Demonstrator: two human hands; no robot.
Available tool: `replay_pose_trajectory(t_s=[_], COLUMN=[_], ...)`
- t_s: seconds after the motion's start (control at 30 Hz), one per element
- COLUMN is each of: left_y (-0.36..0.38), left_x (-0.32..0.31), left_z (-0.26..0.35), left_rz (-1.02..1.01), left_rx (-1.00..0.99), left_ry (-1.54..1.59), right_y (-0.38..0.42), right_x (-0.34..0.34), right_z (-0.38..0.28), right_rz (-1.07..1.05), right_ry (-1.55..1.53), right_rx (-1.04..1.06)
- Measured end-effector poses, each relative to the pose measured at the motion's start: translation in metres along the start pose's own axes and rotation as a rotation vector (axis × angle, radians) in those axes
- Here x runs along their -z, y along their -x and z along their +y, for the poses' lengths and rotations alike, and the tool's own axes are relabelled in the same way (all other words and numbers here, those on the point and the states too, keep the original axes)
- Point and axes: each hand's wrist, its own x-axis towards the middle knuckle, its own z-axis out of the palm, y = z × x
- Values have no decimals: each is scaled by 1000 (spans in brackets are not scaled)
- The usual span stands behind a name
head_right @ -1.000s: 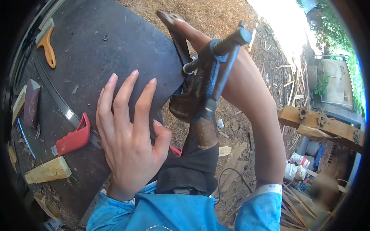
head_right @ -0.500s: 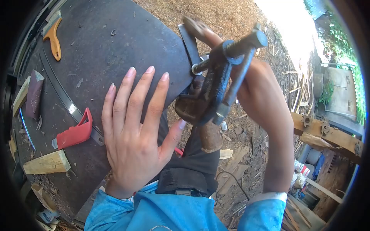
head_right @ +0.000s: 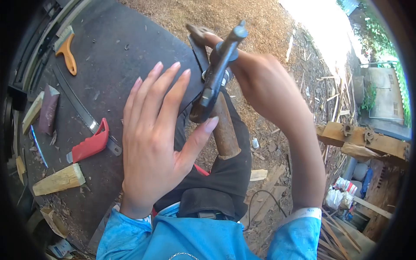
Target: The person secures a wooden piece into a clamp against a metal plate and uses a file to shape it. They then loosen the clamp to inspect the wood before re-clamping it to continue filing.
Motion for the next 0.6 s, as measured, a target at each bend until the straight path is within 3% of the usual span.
replay_pose_trajectory(t_s=[0.13,0.17,0.33,0.5,0.6], left_y=[-13,-13,-9,-10,-8], left_x=[-7,-10,-26,-21,-19], left_z=[-3,-4,-7,-7,-5], left_rz=[42,38,86,-14,-47], left_rx=[-84,-99,-131,-135,-125], left_ry=[4,44,222,94,129], right_y=[-32,-24,3,-26,-2], right_x=[-6,-1,-18,-18,-15], right_z=[8,3,10,11,13], right_rz=[40,4,157,125,164], right_ry=[-17,46,12,52,58], right_rx=[150,82,215,208,241])
